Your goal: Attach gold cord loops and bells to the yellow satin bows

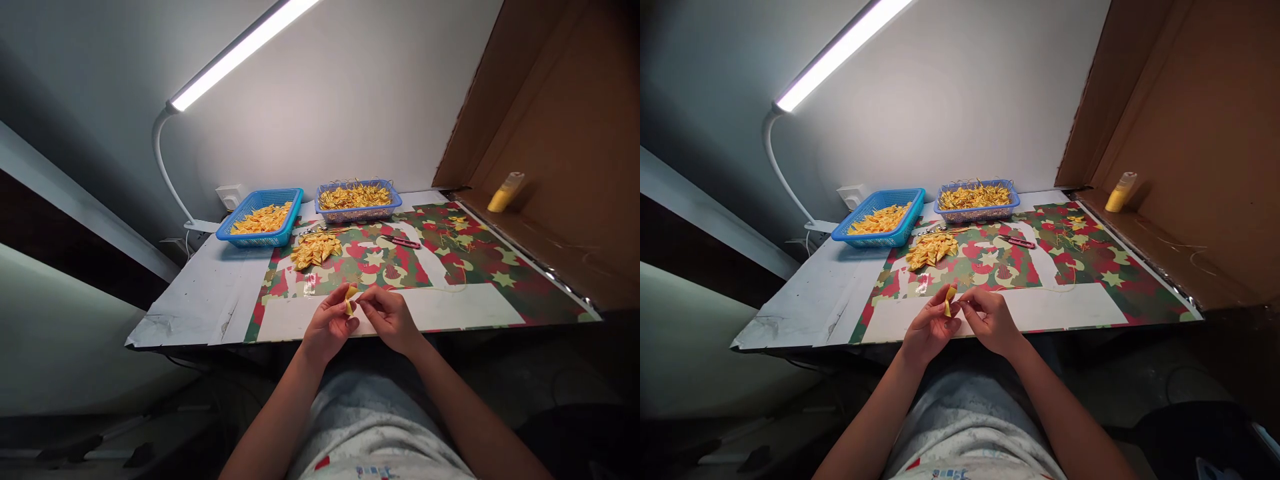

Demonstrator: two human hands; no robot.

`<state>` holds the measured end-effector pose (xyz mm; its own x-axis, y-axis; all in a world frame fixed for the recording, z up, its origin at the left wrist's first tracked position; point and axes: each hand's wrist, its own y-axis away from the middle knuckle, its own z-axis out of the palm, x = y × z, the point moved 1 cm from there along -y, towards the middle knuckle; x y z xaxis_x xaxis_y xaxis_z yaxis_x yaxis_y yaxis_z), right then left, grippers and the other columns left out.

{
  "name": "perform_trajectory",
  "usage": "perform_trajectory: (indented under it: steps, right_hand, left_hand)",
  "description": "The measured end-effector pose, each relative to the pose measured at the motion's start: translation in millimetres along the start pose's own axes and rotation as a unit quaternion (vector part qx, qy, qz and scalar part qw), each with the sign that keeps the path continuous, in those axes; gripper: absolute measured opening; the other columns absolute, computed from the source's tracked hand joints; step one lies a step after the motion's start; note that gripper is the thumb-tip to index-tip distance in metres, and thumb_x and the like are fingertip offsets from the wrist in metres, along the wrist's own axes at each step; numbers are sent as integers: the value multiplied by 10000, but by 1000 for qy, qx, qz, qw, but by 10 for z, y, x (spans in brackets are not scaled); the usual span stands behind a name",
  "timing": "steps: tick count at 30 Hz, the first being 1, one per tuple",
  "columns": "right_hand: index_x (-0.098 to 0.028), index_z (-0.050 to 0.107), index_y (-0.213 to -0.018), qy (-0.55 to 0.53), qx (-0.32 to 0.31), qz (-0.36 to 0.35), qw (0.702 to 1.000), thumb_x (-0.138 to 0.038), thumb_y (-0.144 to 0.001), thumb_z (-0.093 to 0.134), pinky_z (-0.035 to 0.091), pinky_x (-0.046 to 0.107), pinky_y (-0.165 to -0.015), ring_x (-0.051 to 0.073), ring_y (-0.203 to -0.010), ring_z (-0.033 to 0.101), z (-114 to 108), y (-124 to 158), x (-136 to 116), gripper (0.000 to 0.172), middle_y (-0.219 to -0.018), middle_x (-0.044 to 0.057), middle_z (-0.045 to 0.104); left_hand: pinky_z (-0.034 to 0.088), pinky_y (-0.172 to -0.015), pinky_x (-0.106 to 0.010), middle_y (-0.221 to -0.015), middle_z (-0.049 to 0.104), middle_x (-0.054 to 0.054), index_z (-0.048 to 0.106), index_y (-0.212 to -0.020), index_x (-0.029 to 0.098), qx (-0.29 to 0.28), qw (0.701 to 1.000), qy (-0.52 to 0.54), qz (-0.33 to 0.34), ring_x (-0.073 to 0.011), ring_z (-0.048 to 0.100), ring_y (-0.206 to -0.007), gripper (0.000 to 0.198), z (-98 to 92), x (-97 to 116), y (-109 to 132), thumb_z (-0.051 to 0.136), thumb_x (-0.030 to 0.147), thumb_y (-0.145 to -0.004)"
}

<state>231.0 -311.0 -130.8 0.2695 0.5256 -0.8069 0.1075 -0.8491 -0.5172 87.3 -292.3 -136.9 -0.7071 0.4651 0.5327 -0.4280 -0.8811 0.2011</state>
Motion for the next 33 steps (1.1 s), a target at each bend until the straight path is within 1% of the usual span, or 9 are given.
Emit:
perform_trajectory:
  steps: [6,12,18,22,28,33]
  right_hand:
    - [-195,578,-806,-6,1,-1,1000,-187,-882,505,374,215,-499,100,-536,502,-5,-14,4,107,-631,-20,587]
    - [-196,578,-817,-26,-11,-1,1000,-187,-894,505,394,214,-524,106,-571,528,-2,-7,10,106,-675,-9,609]
    - [-194,578,-801,-27,-32,23,999,-229,-912,501,386,228,-532,119,-591,504,-14,-3,11,140,-672,1,575]
    - [-192,580,-800,-42,-43,33,998,-271,-928,494,384,233,-536,123,-607,501,-18,-12,18,173,-686,6,574]
    - [-195,557,-800,-44,-43,36,997,-281,-936,485,366,234,-526,112,-574,476,-8,-21,24,176,-682,-3,574]
    - [-200,543,-809,-45,-43,28,998,-255,-938,470,370,236,-536,110,-571,485,-1,-22,15,158,-692,-8,593]
  left_hand:
    - [362,-478,-162,-970,711,-31,749,-898,201,-3,1000,-7,1,-73,559,-652,305,-9,-1,-3,726,46,-636]
    - [369,-458,-144,-1018,712,-31,750,-914,199,-3,1000,-14,-4,-61,565,-644,322,-16,3,-15,730,40,-635]
    - [394,-444,-114,-1003,723,-39,750,-909,179,-2,1000,-17,-20,-51,577,-634,315,8,20,-7,729,30,-633]
    - [404,-439,-99,-971,721,-32,745,-920,170,-13,999,-30,-25,-42,574,-630,309,11,26,-3,740,46,-637]
    - [420,-444,-98,-977,725,-42,748,-930,177,-18,999,-39,-27,-52,591,-646,315,-4,19,-14,742,50,-642]
    - [429,-463,-92,-992,732,-38,755,-926,178,-21,999,-39,-18,-51,592,-671,330,-3,10,-20,766,45,-624]
